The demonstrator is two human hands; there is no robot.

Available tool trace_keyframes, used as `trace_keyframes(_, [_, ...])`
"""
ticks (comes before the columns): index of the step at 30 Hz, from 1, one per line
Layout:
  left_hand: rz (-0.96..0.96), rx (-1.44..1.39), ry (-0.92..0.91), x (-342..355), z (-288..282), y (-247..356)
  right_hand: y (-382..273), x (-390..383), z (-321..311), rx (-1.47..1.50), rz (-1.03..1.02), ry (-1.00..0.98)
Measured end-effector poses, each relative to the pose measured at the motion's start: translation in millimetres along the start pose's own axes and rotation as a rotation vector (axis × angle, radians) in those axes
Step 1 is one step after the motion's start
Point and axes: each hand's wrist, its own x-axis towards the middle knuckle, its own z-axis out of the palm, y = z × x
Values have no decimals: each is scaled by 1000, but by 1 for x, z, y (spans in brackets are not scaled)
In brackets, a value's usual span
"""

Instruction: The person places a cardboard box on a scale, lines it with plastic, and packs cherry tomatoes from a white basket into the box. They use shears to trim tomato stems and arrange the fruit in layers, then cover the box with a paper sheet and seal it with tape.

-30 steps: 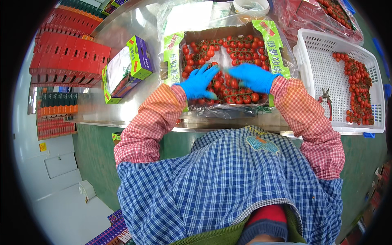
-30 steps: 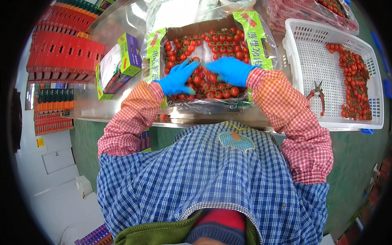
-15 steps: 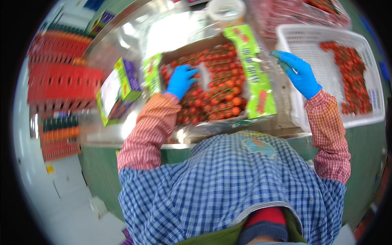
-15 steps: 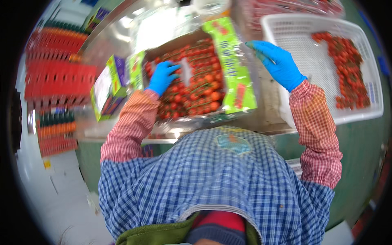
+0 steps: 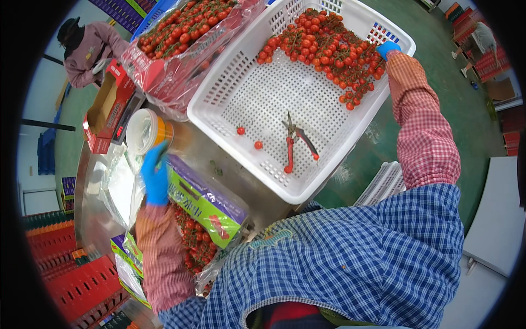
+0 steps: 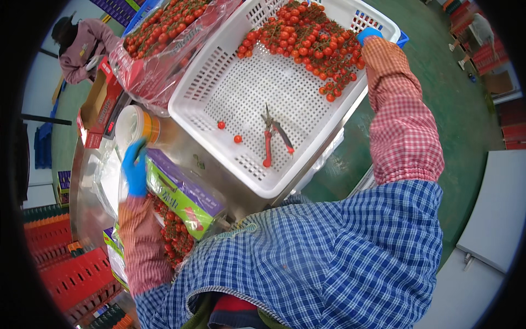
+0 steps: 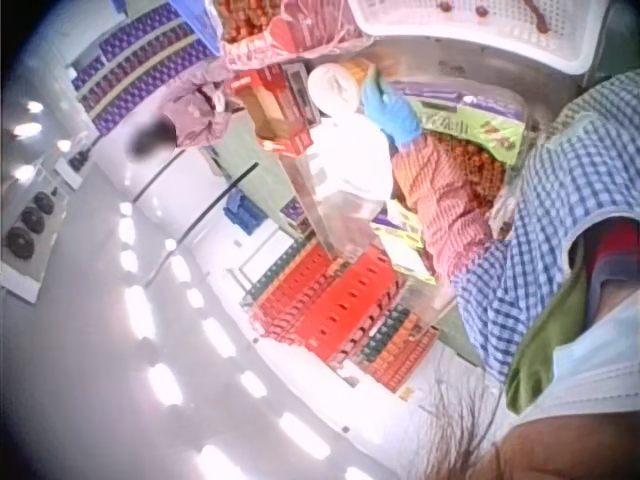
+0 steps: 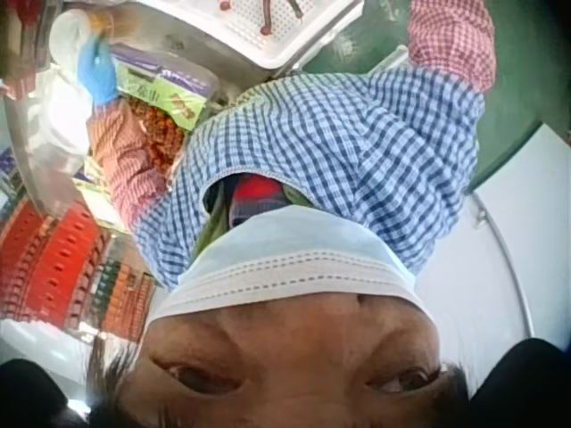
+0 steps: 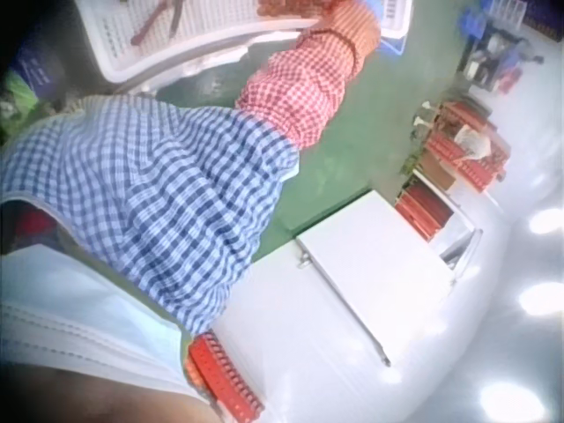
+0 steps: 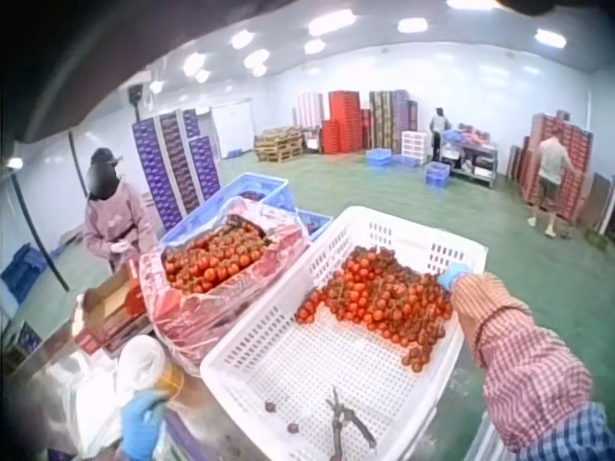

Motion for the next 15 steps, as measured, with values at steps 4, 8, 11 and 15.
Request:
trace_keyframes(4, [178,-188,-260,121,156,78,-30,4,24,-67,96,-233])
trace_keyframes(8, [147,4,-396,190,291,157,-54,-20,25,-7,234,-342])
trace_keyframes(11, [-85,181,-440,203,357,195,-58,-44,9,245,322,-290])
trace_keyframes(15, [-182,213,-305,196,383,194,-66,-102,-16,1643,340,100])
